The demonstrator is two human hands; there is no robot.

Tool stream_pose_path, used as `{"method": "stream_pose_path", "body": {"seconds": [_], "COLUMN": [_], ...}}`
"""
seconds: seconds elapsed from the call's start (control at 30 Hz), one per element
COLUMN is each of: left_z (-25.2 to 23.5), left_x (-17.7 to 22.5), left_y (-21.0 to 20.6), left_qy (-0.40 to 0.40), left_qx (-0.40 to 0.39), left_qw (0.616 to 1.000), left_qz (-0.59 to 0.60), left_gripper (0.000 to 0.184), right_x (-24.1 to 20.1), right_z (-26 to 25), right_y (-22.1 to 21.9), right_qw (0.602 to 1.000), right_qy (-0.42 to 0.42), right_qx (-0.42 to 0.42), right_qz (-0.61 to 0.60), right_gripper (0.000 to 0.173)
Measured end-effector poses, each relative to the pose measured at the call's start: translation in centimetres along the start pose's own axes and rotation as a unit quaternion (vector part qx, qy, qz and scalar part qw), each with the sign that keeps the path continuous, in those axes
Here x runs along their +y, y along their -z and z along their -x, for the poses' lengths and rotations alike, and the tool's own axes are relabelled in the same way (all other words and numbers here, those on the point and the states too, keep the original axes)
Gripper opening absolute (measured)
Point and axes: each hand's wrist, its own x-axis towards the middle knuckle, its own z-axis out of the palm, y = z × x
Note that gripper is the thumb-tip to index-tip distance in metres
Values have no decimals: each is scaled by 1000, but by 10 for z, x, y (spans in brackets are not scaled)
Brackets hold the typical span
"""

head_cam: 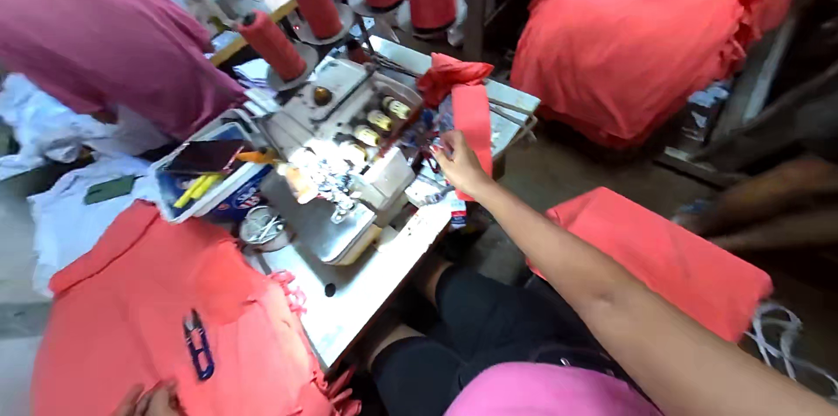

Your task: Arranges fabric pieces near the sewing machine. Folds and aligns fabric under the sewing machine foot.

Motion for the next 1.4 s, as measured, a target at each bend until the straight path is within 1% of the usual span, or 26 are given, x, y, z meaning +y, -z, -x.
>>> {"method": "stream_pose_path", "body": {"seconds": [0.07,0.13,0.2,0.27,0.33,0.4,0.47,0.5,0.53,0.57,0.6,0.67,0.73,0.77,0.8,0.87,0.9,0.93,1.0,1.03,1.07,1.1,1.2,1.3,1.33,1.4], "left_z": [8,19,30,42,64,91,117,127,136,144,150,146,131,121,111,90,81,71,54,45,37,30,4,-27,-37,-59], "left_x": [5,20,45,74,97,112,116,115,114,113,109,96,96,98,100,101,101,100,98,95,91,88,78,80,84,97], "left_y": [2,6,10,9,-5,-29,-58,-74,-87,-97,-107,-116,-100,-88,-72,-43,-33,-25,-13,-9,-5,-3,-1,-10,-14,-27], "left_qy": [38,58,26,-42,-111,-146,-131,-119,-101,-86,-75,-58,-9,26,63,126,142,156,180,186,189,188,177,176,174,173], "left_qx": [8,32,44,34,-32,-165,-318,-369,-390,-376,-328,-211,-109,-72,-65,-81,-79,-81,-105,-122,-138,-151,-167,-182,-190,-198], "left_qw": [999,998,998,998,993,974,930,908,894,892,899,907,922,928,934,945,950,952,949,947,945,946,950,953,954,955], "left_qz": [28,12,-20,-38,-9,57,129,161,196,235,281,360,371,363,345,291,265,251,238,233,228,218,197,168,155,135], "left_gripper": [51,61,63,58,47,36,39,42,46,45,41,42,40,39,39,41,36,27,20,21,23,24,28,28,28,30], "right_x": [-1,3,8,0,-14,-40,-68,-77,-85,-92,-101,-126,-165,-188,-211,-232,-233,-233,-231,-229,-226,-221,-208,-210,-209,-208], "right_z": [-10,-16,-17,-7,14,53,101,119,133,141,145,143,126,113,96,50,24,-1,-39,-50,-57,-61,-66,-67,-67,-69], "right_y": [-15,-20,-17,-6,2,-2,-29,-52,-76,-99,-120,-146,-159,-164,-170,-201,-221,-241,-273,-284,-291,-295,-301,-299,-298,-299], "right_qw": [999,998,998,998,998,999,994,984,969,950,930,894,838,817,815,831,841,849,851,847,846,850,873,873,871,869], "right_qy": [-36,-38,-42,-60,-66,-35,46,98,152,212,261,308,349,377,393,425,428,415,363,340,324,317,339,358,367,378], "right_qx": [-14,-29,-23,-8,11,-17,-79,-110,-143,-174,-211,-312,-419,-435,-420,-317,-267,-237,-242,-252,-259,-257,-199,-179,-169,-154], "right_qz": [-28,-51,-49,-15,-2,-20,-64,-100,-135,-152,-148,-89,-18,23,74,168,195,223,294,323,335,334,290,280,279,280], "right_gripper": [53,51,42,36,33,32,29,22,18,18,17,17,22,24,26,32,41,57,87,95,96,91,63,48,48,56]}}
